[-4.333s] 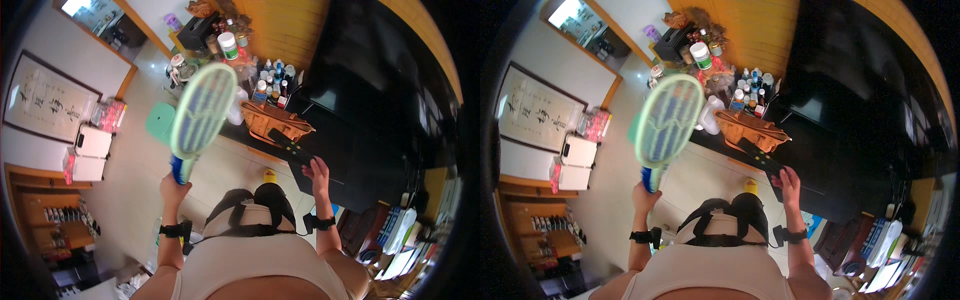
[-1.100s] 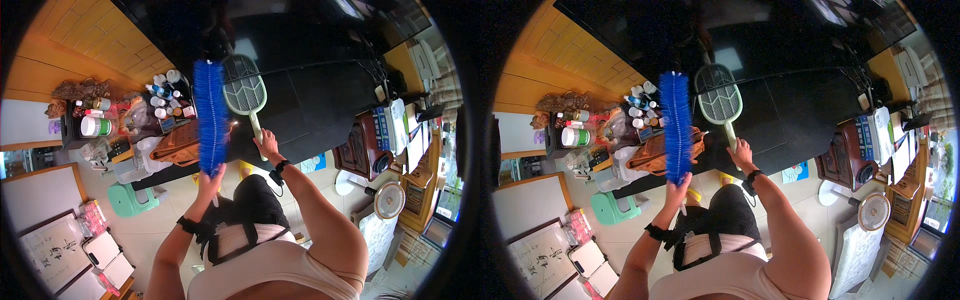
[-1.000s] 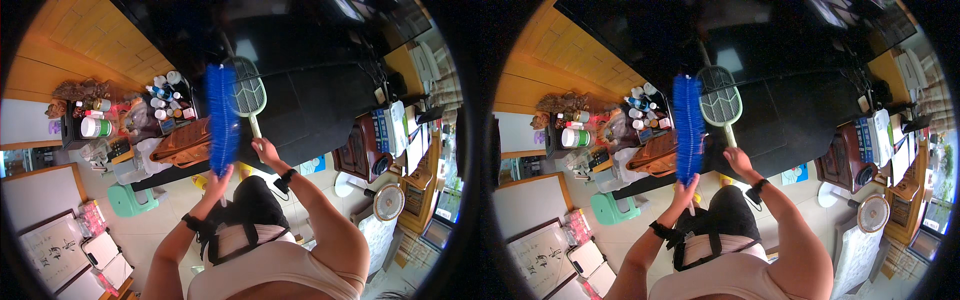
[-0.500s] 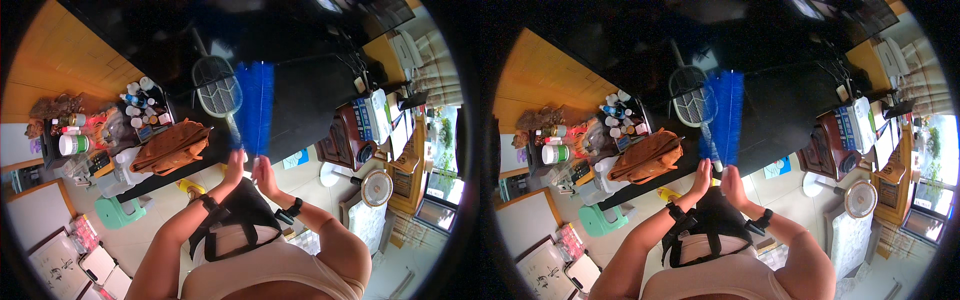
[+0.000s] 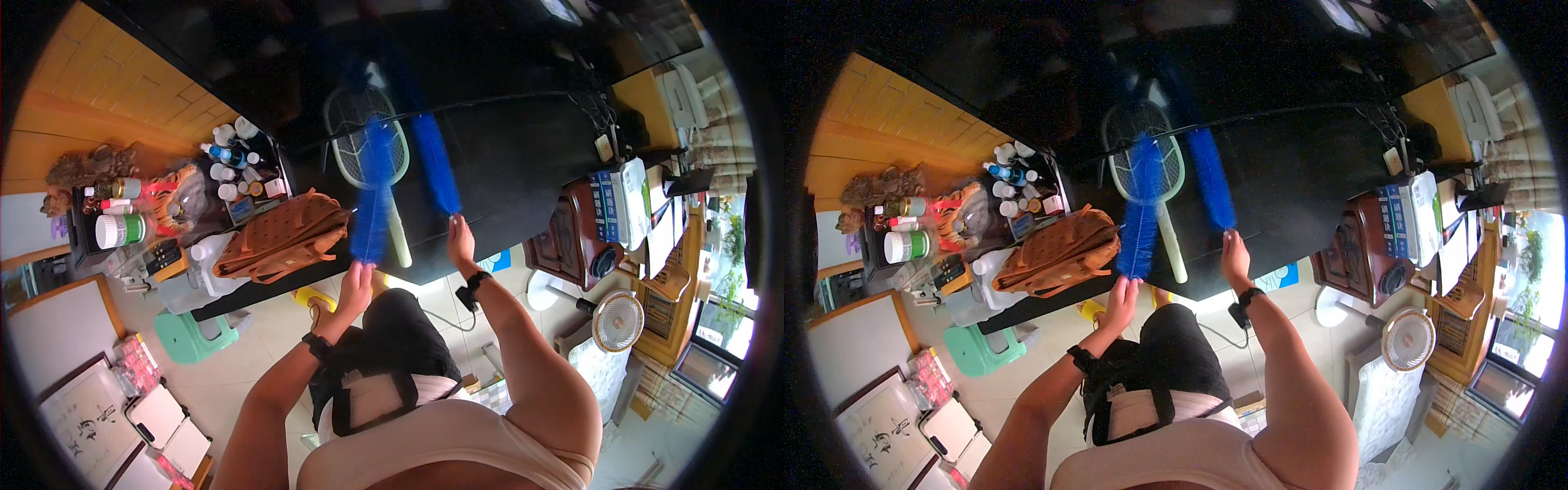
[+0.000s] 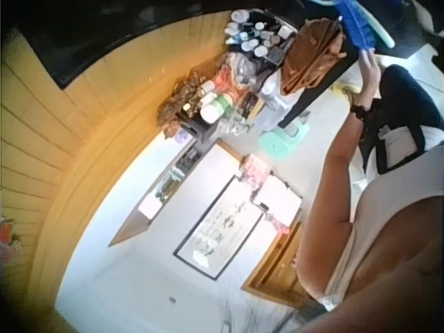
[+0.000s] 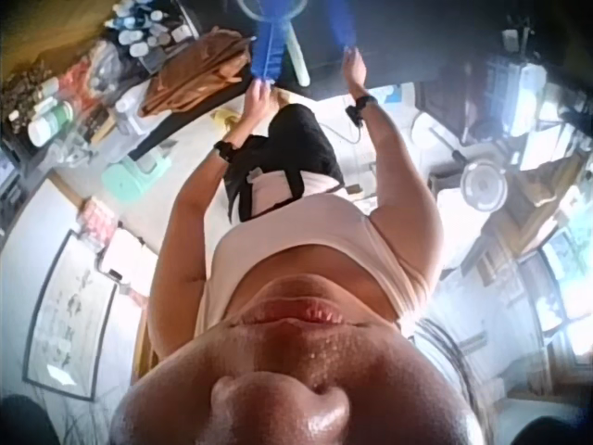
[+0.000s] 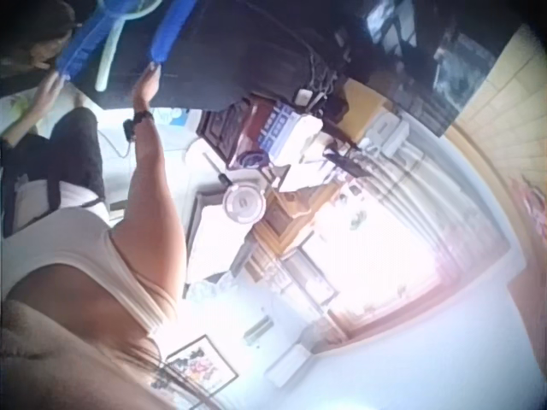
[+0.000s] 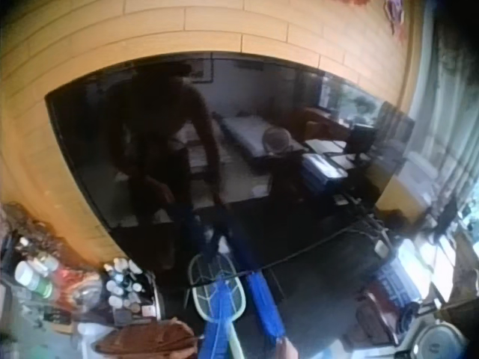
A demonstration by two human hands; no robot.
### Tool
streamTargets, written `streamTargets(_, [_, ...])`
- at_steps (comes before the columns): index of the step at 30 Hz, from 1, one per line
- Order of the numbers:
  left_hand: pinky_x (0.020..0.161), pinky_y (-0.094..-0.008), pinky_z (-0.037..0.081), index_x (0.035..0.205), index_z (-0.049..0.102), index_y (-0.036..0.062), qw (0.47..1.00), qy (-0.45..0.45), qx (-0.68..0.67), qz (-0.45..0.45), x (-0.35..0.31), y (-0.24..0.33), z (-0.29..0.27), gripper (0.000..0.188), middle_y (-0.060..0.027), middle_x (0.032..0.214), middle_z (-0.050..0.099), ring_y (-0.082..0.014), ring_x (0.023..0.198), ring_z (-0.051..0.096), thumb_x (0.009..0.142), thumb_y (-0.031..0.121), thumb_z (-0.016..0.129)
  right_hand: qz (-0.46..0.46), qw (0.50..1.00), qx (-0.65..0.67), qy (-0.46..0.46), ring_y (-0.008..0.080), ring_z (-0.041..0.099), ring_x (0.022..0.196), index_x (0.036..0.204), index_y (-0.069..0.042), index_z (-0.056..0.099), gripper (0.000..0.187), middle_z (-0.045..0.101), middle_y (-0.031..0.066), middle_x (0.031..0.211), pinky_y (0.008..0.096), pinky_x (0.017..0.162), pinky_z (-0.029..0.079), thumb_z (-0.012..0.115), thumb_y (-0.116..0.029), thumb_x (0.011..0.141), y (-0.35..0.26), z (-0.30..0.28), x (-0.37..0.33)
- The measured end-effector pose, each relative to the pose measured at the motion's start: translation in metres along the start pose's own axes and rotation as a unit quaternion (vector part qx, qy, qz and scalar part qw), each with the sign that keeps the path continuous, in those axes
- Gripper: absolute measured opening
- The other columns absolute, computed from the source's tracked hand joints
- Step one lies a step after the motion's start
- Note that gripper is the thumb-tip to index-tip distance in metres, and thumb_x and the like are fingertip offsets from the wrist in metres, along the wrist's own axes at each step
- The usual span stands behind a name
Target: The person washes a cloth in a bathroom sink, wipes the surface of a coffee table, and cleans the back of a phone with the damp cloth.
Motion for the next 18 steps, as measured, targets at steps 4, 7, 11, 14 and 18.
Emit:
streamTargets(4, [0.060,-0.0342,0.045,0.099,0.053,0.0010,1.000,-0.025,-0.007,-0.013,-0.006,0.003,0.000,0.019,-0.0103,0.080,0.062,-0.0201,0.066,0.056,0.100,0.019,0.047,0.029,0.996,-0.015,-0.078,0.0412,0.058,0.096,0.119,-0.006,0.051,0.033,0.061,0.0208,0.104,0.0475,0.079,0.048,0.051,-0.029,0.096,0.013,0.020,0.038])
streamTargets(7, [0.062,-0.0380,0.045,0.099,0.052,0.0014,0.999,-0.028,0.029,-0.023,-0.011,0.012,-0.003,0.021,-0.0132,0.080,0.062,-0.0282,0.070,0.059,0.100,0.021,0.046,0.041,0.996,-0.067,0.044,0.0374,0.048,0.116,0.126,-0.003,0.044,0.052,0.046,0.0195,0.130,0.0503,0.089,0.043,0.062,-0.034,0.089,-0.015,-0.001,0.039])
streamTargets(11, [0.067,-0.0452,0.047,0.109,0.053,-0.0008,0.997,-0.004,0.076,0.021,-0.013,0.017,0.006,0.026,-0.0247,0.092,0.061,-0.0439,0.082,0.058,0.100,0.022,0.043,-0.033,0.983,0.094,-0.153,0.0355,0.062,0.088,0.108,-0.005,0.059,0.030,0.064,0.0171,0.092,0.0419,0.074,0.050,0.060,-0.028,0.091,-0.071,-0.003,-0.018])
streamTargets(14, [0.069,-0.0449,0.047,0.119,0.047,-0.0017,0.991,0.026,0.040,0.127,-0.006,0.048,0.025,0.030,-0.0272,0.100,0.058,-0.0441,0.086,0.058,0.100,0.022,0.042,-0.160,0.913,0.175,-0.332,0.0342,0.063,0.087,0.108,-0.005,0.060,0.025,0.065,0.0167,0.093,0.0397,0.076,0.050,0.059,-0.024,0.092,-0.136,-0.021,-0.088])
streamTargets(18, [0.091,-0.0457,0.040,0.129,0.036,-0.0002,0.987,-0.133,-0.067,0.059,0.002,0.060,0.066,0.043,-0.0255,0.122,0.046,-0.0418,0.109,0.050,0.099,0.030,0.035,-0.079,0.850,0.314,-0.414,0.0297,0.062,0.085,0.109,-0.003,0.052,0.022,0.062,0.0171,0.090,0.0375,0.075,0.049,0.053,-0.021,0.095,-0.174,-0.047,-0.132])
Point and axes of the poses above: each hand's wrist, its own x-axis towards the middle knuckle, its own z-axis out of the palm, y = z × x, the point moved 8 cm from there along x, towards the middle knuckle
